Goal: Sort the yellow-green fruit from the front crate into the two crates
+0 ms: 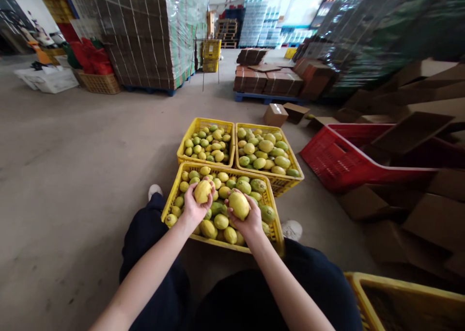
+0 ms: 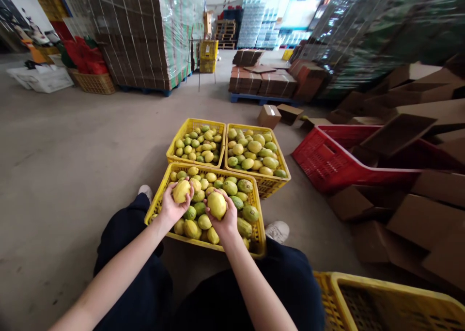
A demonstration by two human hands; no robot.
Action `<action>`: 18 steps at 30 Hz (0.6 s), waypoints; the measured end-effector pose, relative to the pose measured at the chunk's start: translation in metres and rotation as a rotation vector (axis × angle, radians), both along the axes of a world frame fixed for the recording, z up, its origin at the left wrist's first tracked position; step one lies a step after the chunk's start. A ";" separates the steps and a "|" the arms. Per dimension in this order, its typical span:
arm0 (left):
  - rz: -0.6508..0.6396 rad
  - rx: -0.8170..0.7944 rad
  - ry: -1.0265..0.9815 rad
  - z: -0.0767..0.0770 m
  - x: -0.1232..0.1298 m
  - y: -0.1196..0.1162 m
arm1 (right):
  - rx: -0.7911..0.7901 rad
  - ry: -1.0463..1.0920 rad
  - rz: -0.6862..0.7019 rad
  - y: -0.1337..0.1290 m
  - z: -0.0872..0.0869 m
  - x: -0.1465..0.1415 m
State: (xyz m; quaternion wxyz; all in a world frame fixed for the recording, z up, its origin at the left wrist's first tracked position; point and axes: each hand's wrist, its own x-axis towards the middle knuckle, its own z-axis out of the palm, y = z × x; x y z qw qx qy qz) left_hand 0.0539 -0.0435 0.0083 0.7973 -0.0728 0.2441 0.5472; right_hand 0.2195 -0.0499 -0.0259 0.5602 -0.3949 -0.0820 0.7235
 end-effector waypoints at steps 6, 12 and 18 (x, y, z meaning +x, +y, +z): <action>-0.417 0.248 0.476 -0.018 0.010 -0.020 | -0.196 -0.054 -0.158 -0.007 -0.004 0.010; -1.657 0.660 0.860 -0.093 0.026 -0.073 | -0.310 -0.012 -0.292 -0.016 0.011 0.029; -2.316 0.517 0.954 -0.103 0.006 -0.091 | -0.321 0.033 -0.292 -0.024 0.021 0.045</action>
